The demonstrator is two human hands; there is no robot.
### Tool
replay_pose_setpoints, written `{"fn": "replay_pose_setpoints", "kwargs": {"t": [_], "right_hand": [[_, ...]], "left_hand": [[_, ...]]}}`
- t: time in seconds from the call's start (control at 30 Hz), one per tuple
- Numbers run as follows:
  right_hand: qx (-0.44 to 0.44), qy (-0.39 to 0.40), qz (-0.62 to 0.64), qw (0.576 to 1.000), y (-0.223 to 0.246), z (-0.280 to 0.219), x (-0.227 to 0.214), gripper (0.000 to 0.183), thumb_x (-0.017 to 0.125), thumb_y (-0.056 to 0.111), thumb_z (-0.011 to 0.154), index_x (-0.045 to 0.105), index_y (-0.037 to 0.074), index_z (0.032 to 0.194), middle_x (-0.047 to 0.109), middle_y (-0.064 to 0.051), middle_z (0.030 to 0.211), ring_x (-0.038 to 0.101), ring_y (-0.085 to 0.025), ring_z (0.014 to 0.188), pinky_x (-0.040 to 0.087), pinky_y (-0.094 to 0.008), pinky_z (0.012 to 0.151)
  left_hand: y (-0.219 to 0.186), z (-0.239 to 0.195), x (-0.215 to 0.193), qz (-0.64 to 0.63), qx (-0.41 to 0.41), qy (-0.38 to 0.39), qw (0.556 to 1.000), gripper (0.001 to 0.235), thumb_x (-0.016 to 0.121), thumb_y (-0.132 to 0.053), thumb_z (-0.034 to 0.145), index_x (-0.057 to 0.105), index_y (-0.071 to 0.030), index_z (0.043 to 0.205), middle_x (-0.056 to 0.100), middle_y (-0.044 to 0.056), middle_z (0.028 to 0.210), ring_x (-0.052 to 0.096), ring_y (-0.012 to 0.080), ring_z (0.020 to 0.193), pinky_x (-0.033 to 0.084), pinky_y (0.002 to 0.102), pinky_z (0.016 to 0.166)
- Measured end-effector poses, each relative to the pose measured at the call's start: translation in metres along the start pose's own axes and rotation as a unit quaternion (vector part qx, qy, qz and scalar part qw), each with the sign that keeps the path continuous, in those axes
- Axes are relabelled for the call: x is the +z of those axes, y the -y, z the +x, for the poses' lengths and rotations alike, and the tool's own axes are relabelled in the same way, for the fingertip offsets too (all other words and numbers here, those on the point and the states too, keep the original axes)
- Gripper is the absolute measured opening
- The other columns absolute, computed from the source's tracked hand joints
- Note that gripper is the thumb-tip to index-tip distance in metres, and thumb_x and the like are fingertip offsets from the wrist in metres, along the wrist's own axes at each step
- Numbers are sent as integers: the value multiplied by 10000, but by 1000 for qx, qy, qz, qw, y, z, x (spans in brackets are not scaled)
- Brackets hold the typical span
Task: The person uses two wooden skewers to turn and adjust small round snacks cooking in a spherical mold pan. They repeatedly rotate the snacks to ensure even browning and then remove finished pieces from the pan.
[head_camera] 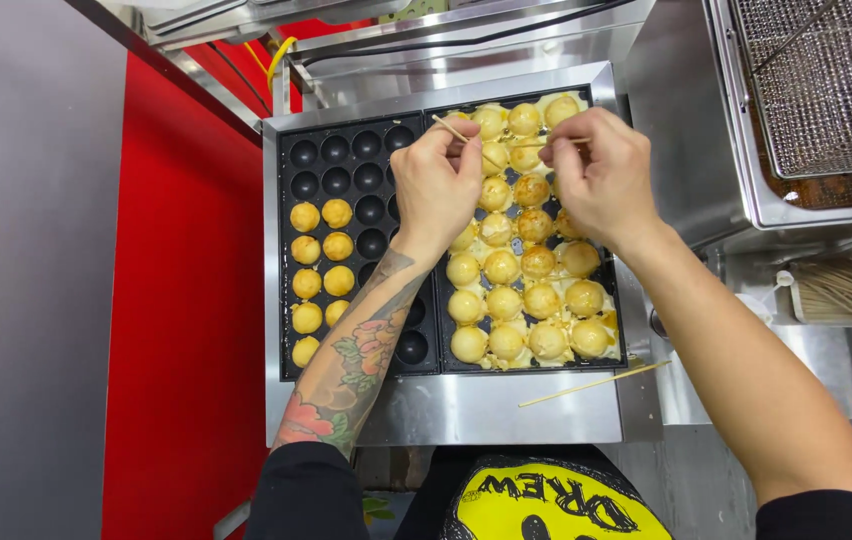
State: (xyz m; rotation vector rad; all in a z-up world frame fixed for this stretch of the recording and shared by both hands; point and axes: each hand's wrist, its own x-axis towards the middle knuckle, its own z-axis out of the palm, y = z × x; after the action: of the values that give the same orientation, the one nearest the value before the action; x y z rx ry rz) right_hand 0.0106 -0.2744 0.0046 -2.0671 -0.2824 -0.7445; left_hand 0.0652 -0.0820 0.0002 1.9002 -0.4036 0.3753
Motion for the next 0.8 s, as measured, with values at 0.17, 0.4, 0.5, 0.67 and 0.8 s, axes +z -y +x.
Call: {"fn": "replay_pose_setpoints", "kwargs": {"t": [0.17, 0.4, 0.5, 0.67, 0.8], "right_hand": [[-21, 6, -17, 1000, -7, -5, -18, 94, 574, -93, 1041, 622, -59, 968, 688, -135, 956, 765, -205, 878, 626, -300, 756], [-4, 7, -64, 998, -10, -12, -29, 96, 575, -102, 1020, 627, -32, 978, 681, -141, 932, 733, -205, 820, 600, -318, 675], [-29, 4, -99, 995, -3, -18, -32, 71, 605, -103, 985, 629, -37, 971, 677, -155, 922, 697, -259, 792, 573, -364, 691], [-39, 13, -74, 996, 4, -32, -36, 80, 601, -103, 974, 610, -23, 980, 674, -142, 942, 705, -266, 818, 586, -361, 712], [-64, 25, -94, 993, 11, -38, -42, 102, 618, -114, 954, 599, -19, 986, 680, -135, 948, 696, -264, 834, 580, -367, 731]], "left_hand": [[-4, 2, 12, 19, 4, 22, 1000, 98, 708, -86, 912, 744, -20, 975, 773, 113, 774, 788, 172, 695, 615, 283, 648], [-10, 3, 38, 26, 14, 61, 998, 101, 710, -99, 898, 760, -40, 962, 769, 107, 759, 774, 179, 665, 604, 294, 634], [-6, 3, 47, 11, -3, 85, 996, 100, 703, -95, 894, 756, -38, 957, 766, 105, 739, 768, 177, 643, 600, 299, 626], [5, 8, 57, 7, 14, 78, 997, 96, 701, -89, 895, 749, -27, 949, 760, 109, 738, 771, 190, 650, 598, 301, 623], [0, 13, 54, 46, 46, 75, 995, 83, 698, -70, 913, 748, -10, 941, 735, 133, 709, 746, 229, 628, 562, 330, 607]]}}
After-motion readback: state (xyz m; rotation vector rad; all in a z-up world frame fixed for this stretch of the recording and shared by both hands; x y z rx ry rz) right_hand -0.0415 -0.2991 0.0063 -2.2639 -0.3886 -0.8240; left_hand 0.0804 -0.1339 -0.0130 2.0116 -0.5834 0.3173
